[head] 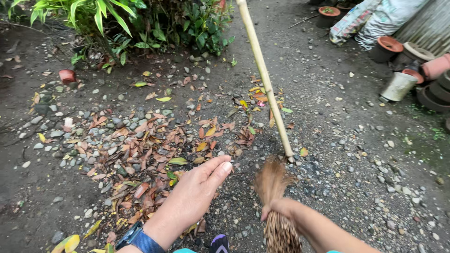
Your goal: The person sweeps scattered dry leaves and debris on a garden path using a traditional broom. They gather the leaves into a central pile while moving around potted plants and a bamboo pole.
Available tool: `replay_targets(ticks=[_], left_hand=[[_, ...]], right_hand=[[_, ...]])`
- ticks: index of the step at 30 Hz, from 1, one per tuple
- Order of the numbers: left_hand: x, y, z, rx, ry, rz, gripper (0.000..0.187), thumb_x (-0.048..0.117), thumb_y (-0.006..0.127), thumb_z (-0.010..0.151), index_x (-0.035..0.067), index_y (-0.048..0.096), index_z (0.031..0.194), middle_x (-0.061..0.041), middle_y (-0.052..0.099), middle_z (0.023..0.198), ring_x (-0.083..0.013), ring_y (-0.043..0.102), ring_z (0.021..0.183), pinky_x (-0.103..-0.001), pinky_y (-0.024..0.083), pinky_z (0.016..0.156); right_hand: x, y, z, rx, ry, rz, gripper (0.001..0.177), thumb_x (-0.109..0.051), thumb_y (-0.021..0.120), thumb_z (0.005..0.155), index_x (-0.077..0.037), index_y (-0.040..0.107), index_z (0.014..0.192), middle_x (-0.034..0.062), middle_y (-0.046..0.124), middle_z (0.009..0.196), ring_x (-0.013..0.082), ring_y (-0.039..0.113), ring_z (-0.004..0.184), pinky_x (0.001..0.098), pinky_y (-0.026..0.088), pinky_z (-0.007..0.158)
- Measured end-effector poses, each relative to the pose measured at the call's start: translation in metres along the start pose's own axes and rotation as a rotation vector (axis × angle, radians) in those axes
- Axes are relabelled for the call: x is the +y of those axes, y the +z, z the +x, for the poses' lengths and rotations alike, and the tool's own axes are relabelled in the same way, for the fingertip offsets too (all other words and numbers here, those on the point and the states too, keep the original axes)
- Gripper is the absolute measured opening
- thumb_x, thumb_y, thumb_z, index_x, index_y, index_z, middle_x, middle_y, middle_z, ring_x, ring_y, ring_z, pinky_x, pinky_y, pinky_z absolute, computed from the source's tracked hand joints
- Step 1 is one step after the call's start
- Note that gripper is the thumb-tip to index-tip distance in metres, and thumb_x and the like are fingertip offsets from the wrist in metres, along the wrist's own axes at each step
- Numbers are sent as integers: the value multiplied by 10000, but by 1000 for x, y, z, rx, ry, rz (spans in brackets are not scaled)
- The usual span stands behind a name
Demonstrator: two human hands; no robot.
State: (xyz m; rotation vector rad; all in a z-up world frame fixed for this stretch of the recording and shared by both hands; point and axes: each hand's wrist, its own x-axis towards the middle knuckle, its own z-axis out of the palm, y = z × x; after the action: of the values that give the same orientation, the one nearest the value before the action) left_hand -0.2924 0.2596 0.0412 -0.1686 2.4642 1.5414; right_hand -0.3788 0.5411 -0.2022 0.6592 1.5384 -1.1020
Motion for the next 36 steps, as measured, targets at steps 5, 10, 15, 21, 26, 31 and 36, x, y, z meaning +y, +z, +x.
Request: replay_targets(ticks=[5, 10, 15, 21, 26, 31, 36], left_hand=[[-10, -15, 7, 20, 30, 38, 576, 493, 494, 955, 122, 618, 1378, -73, 728, 1315, -186, 672, 1241, -312, 472, 1040], [-11, -19, 21, 12, 24, -5, 587, 502, 487, 949, 126, 610, 1382, -69, 717, 1333, -185, 670, 1256, -312, 468, 1056], [-12, -21, 25, 27, 42, -50, 590, 499, 499, 949, 106, 610, 1375, -74, 712, 1338, -186, 669, 1261, -314, 474, 1047], [-21, -26, 15, 43, 24, -18, 588, 495, 495, 961, 81, 612, 1363, -101, 737, 1287, -204, 694, 1222, -315, 494, 1020], [-18, -27, 20, 35, -9, -30, 584, 502, 491, 953, 99, 620, 1356, -93, 752, 1258, -209, 707, 1195, -317, 499, 1005], [-10, -29, 37, 27, -19, -49, 593, 517, 488, 941, 115, 626, 1355, -91, 747, 1272, -209, 698, 1217, -324, 494, 1020], [-6, -23, 50, 13, 45, -68, 619, 521, 492, 942, 123, 611, 1400, -82, 714, 1331, -210, 668, 1256, -328, 476, 1044]], right_hand=[[24, 14, -53, -256, -118, -128, 485, -88, 793, 741, 50, 576, 1152, 150, 716, 821, 261, 726, 719, 353, 620, 681], [48, -41, -123, -164, -98, 41, 702, -15, 746, 651, -73, 586, 1331, 100, 711, 810, 211, 686, 697, 326, 571, 661], [42, -74, -78, -100, -185, 81, 355, -86, 781, 731, 95, 657, 1010, 156, 716, 767, 256, 709, 666, 374, 600, 640], [-50, -25, 42, -194, -21, -58, 210, -199, 764, 773, -5, 713, 836, 127, 720, 695, 256, 655, 563, 359, 562, 522], [-68, 1, -19, -358, -46, -234, 172, -173, 738, 815, -27, 689, 893, 92, 706, 783, 194, 696, 677, 321, 596, 633], [-37, -30, -120, -170, -51, -81, 338, -104, 745, 761, -97, 650, 1086, 82, 705, 820, 209, 674, 706, 333, 583, 648], [-13, -54, -119, -150, -77, 137, 473, -32, 757, 740, -36, 587, 1181, 119, 686, 804, 230, 659, 665, 348, 580, 612]])
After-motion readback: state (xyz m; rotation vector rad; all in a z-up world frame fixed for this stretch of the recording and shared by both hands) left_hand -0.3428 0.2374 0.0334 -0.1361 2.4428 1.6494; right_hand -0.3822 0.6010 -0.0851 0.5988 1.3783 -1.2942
